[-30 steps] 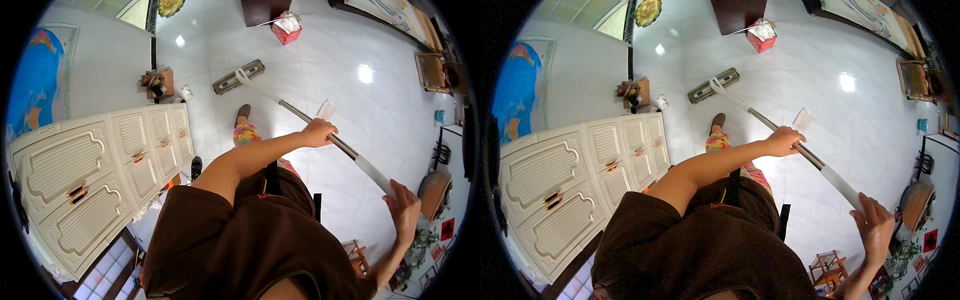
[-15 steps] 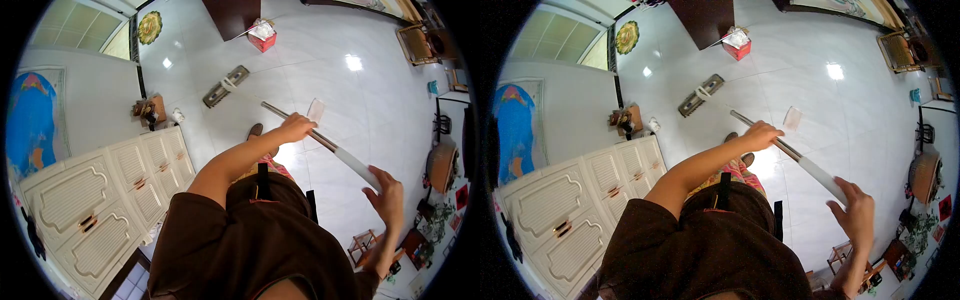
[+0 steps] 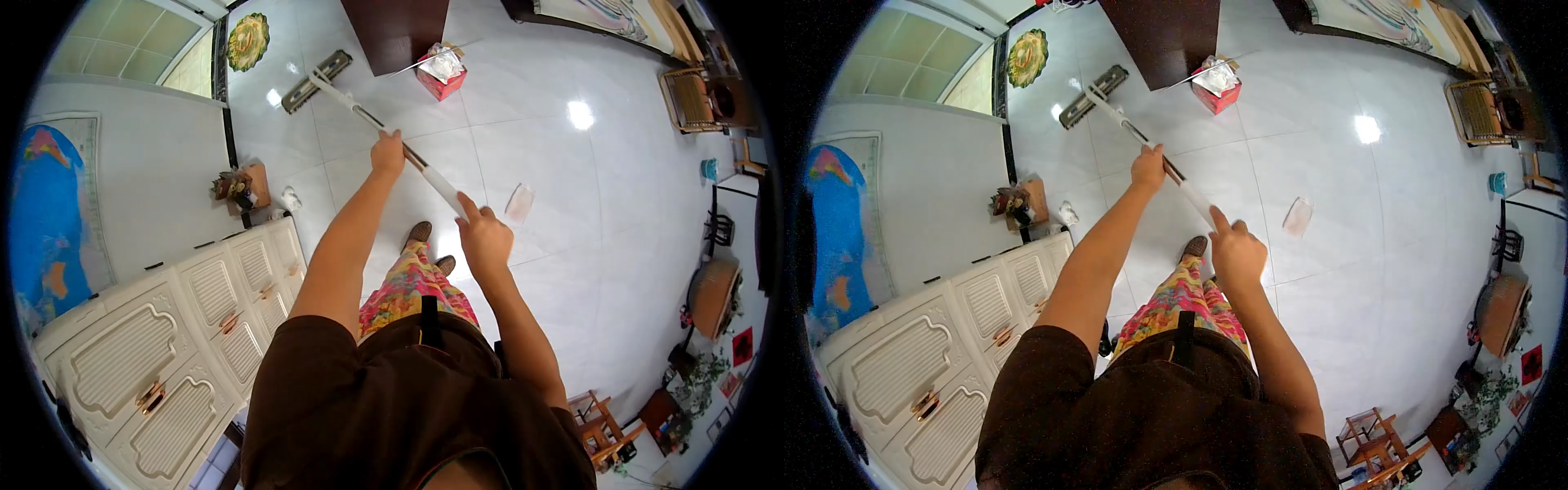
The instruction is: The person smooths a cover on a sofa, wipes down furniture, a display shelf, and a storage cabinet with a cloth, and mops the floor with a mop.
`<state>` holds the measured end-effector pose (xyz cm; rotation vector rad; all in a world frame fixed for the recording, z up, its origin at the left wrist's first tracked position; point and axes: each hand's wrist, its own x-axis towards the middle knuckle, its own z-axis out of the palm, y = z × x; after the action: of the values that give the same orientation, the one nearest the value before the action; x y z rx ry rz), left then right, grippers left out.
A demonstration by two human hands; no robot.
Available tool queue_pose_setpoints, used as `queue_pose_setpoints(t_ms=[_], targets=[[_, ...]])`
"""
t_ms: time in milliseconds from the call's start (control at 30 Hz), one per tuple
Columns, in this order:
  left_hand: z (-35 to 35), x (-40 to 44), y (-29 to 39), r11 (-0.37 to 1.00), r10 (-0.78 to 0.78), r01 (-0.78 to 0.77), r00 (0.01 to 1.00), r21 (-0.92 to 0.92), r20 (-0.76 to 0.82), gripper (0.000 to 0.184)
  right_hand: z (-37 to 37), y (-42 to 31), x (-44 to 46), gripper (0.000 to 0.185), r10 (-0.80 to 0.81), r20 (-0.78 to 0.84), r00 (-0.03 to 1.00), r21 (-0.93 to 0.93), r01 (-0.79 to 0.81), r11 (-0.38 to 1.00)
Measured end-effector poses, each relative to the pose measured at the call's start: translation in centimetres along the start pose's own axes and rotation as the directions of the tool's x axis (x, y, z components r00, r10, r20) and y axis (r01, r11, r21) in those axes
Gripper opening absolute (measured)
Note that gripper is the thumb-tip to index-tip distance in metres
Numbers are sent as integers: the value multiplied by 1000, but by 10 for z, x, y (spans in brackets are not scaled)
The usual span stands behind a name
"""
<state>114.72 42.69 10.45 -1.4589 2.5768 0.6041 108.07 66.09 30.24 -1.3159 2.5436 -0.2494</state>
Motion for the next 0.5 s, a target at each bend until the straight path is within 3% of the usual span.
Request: queue_pose_setpoints(t_ms=[67, 200, 300, 400, 500], targets=[[-2, 5, -6, 990, 136, -139, 980, -9, -143, 32, 18, -9, 26, 44, 14, -12, 1000, 22, -14, 1000], [3, 28, -1, 979, -42, 21, 994, -203, -100, 36, 34, -23, 61, 45, 111, 28, 993, 127, -114, 985], [4, 35, -1, 985, -23, -3, 989, -173, -149, 33, 39, -25, 69, 45, 161, 49, 986, 190, -167, 967], [2, 25, -2, 996, 11, -17, 998, -83, -64, 32, 43, -26, 56, 45, 199, 124, 972, 220, -222, 950], [9, -2, -12, 944, 293, -304, 951, 127, 99, 33, 52, -20, 16, 47, 207, 265, 942, 262, -277, 925]])
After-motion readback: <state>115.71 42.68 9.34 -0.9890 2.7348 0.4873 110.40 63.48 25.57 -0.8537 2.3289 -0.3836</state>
